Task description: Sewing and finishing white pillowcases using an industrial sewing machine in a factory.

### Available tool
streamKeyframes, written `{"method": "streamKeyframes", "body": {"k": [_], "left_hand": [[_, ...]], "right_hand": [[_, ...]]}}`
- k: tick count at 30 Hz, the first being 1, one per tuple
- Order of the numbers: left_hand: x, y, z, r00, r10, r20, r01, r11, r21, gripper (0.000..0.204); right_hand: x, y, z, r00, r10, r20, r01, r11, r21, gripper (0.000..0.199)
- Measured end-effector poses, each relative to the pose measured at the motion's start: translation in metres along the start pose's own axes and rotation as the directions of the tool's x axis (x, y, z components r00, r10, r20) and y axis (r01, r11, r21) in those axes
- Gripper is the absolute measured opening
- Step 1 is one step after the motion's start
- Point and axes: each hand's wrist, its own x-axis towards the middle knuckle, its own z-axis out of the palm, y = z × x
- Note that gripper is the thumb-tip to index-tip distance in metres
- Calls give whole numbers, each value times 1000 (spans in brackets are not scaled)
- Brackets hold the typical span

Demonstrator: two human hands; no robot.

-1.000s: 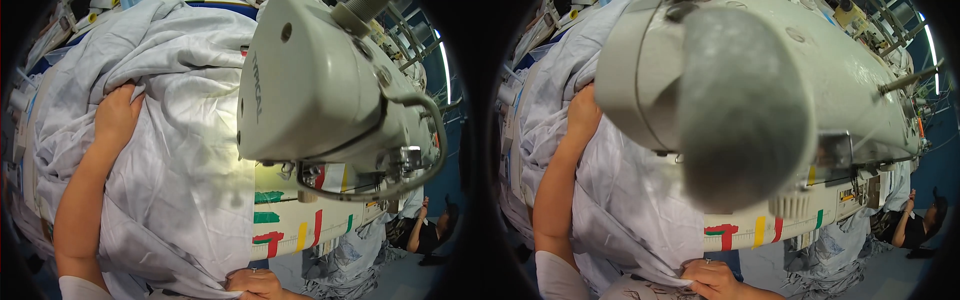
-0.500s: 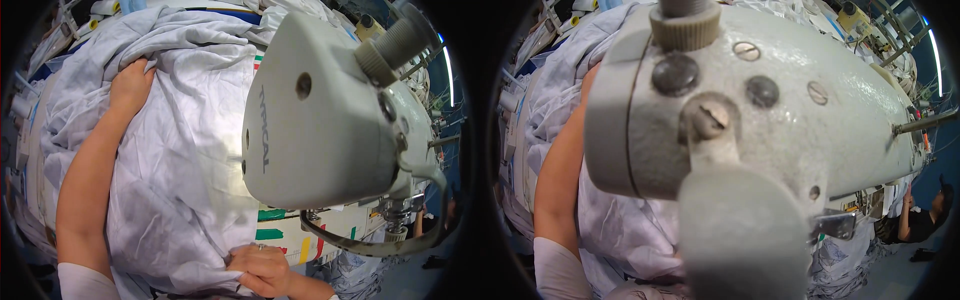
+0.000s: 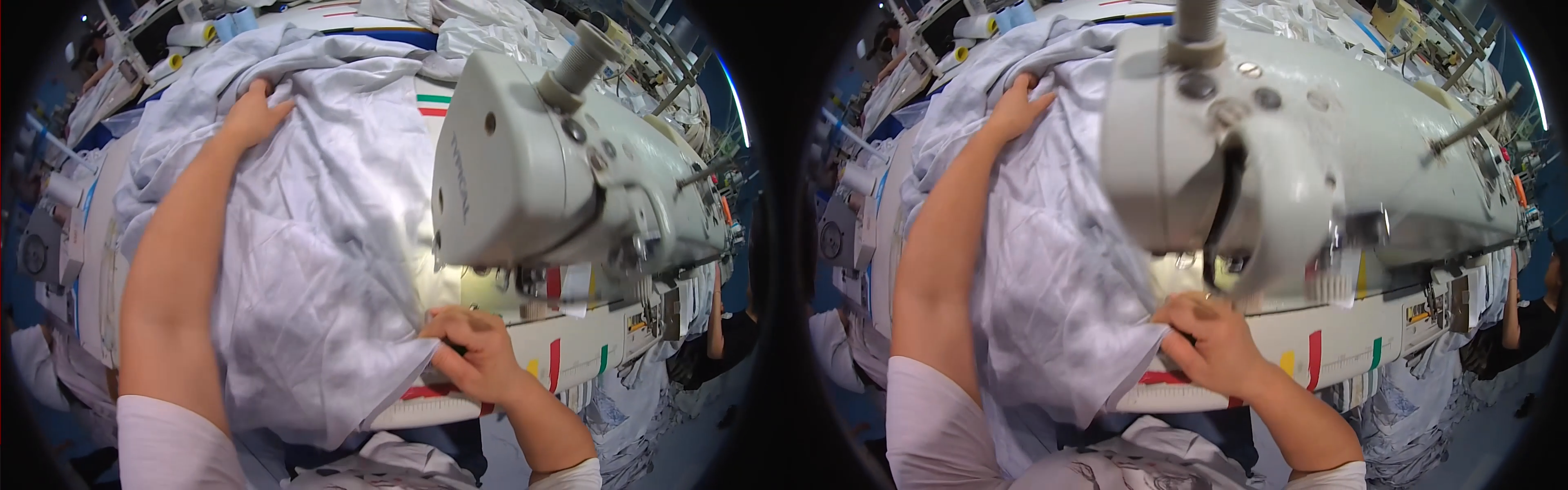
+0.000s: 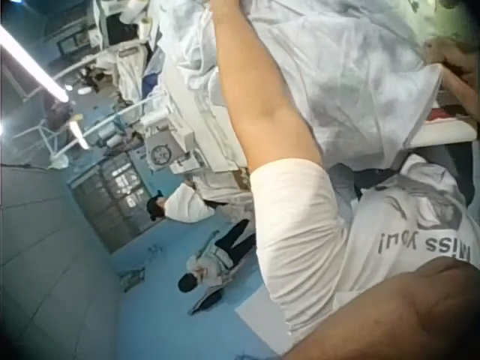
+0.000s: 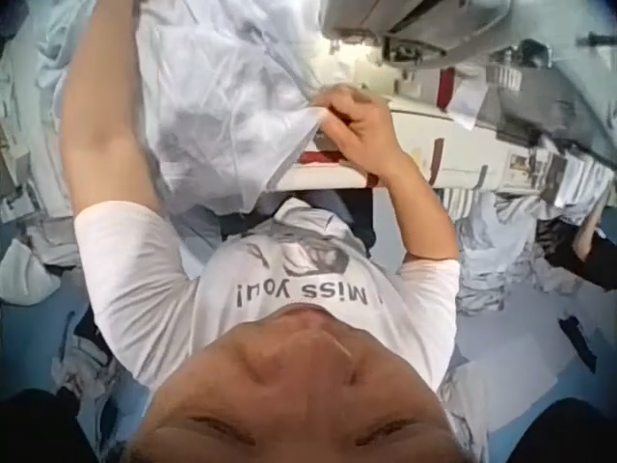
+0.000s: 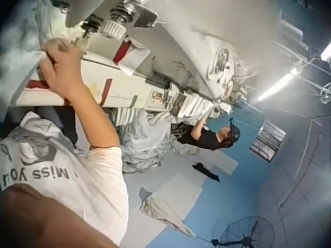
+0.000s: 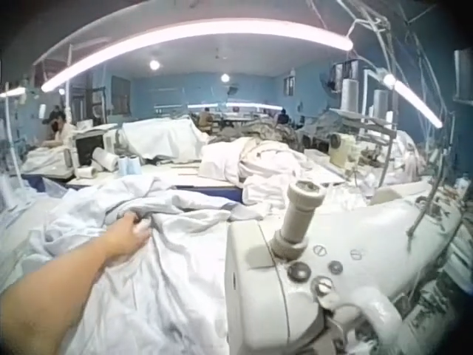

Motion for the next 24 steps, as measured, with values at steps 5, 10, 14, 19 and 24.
{"method": "streamKeyframes", "body": {"k": [5, 10, 14, 19, 24], "left_hand": [[-183, 66, -83, 771, 591, -236, -565, 807, 173, 66], [-497, 62, -99, 834, 464, -299, -551, 731, -403, 15], [-582, 58, -36, 960, 101, -263, -178, 941, -288, 24], [-594, 22, -60, 962, -20, -272, -57, 960, -273, 18], [-598, 29, -188, 969, -194, -150, 60, 780, -623, 19]], "right_hand": [[-29, -7, 7, 994, -105, -4, 99, 951, -293, 16], [-53, -56, 72, 938, -332, -98, 244, 835, -493, 35], [-75, -80, 98, 902, -420, -99, 297, 771, -563, 39], [-100, -103, 120, 897, -436, -75, 299, 722, -624, 40], [-110, -133, 121, 883, -449, -137, 267, 721, -640, 38]]}}
